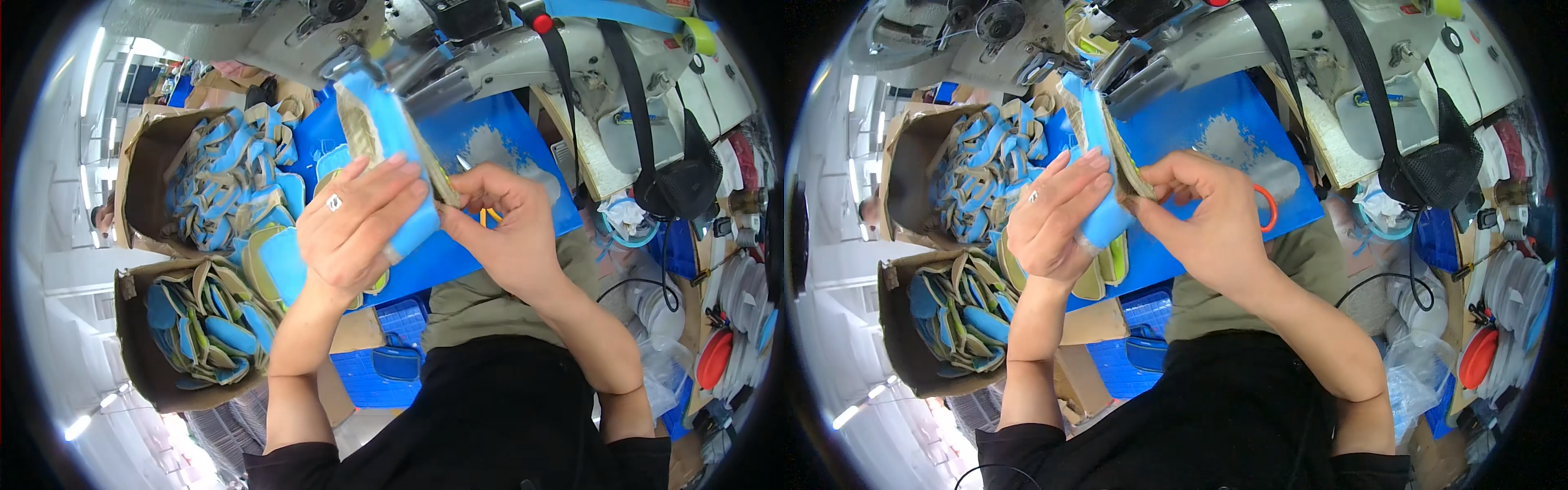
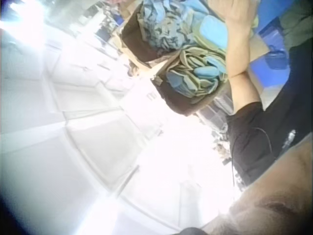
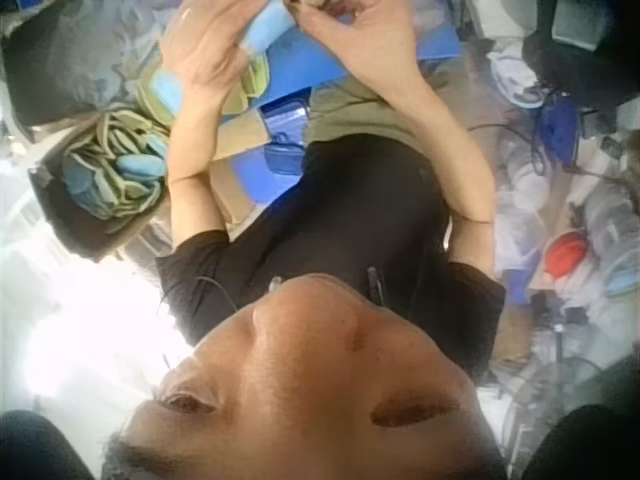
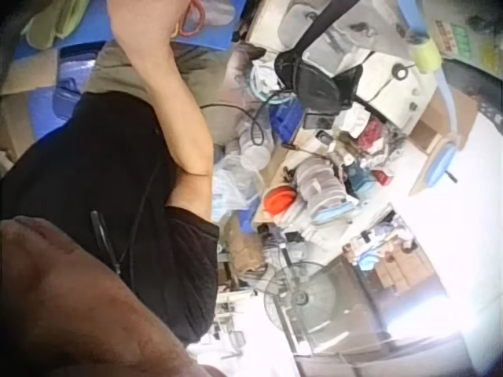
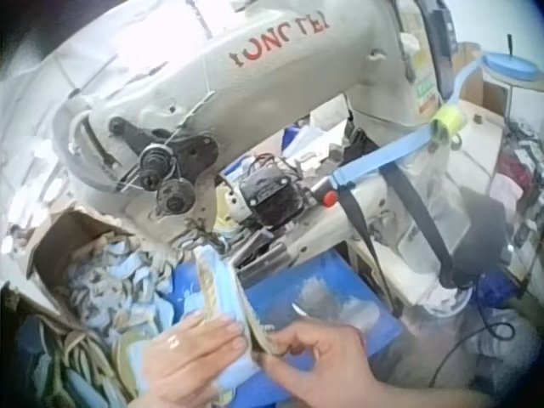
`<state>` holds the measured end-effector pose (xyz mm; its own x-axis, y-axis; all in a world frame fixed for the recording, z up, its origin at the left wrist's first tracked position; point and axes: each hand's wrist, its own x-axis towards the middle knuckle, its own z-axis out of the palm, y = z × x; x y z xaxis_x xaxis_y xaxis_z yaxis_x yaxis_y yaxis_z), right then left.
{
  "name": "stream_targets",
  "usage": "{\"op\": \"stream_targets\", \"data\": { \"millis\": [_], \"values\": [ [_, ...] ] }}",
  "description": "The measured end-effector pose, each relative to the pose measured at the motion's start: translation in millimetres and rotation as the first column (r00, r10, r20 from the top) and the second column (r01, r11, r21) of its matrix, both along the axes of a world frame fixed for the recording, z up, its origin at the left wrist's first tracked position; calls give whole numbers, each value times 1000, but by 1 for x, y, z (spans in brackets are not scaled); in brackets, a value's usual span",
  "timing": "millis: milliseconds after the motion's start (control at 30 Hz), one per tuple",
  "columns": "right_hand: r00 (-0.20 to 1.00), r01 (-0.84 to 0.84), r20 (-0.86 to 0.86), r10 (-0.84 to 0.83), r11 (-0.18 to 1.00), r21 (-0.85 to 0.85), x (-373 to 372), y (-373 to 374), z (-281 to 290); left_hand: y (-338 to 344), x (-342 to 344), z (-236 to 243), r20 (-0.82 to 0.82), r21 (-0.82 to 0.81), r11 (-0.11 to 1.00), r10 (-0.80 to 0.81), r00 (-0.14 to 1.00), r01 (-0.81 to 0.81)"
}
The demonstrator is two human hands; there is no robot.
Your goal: The person inserts a blue foam insert into a green mesh mask pocket. They then use a sewing machine to stitch the edges of the mask. Finally, they use scissors to trim excess threads from the finished product.
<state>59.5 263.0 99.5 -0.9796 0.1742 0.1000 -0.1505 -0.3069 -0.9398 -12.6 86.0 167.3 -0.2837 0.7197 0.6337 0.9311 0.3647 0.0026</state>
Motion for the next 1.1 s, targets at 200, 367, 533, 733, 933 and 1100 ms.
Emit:
{"op": "stream_targets", "data": {
  "millis": [200,367,533,733,933,1100],
  "values": [
    [997,72,-48,-67,990,122,-3,-1,-6,0,2,3,-31,-82,997,-6,1000,4],
    [992,105,-86,-97,990,96,-4,-4,-3,1,-4,9,-59,-129,992,-6,998,-2],
    [995,77,-73,-74,996,45,-30,-8,-5,3,-23,8,-83,-86,996,15,996,-22],
    [992,88,-96,-82,994,63,-43,-10,-5,2,-36,10,-43,-115,993,-20,999,14],
    [990,112,-95,-107,993,47,-75,-14,-2,9,-64,5,-127,-24,1000,1,992,-4],
    [975,210,-101,-198,971,114,-86,-19,-1,2,-71,5,-123,-21,1000,1,992,-4]
  ]
}}
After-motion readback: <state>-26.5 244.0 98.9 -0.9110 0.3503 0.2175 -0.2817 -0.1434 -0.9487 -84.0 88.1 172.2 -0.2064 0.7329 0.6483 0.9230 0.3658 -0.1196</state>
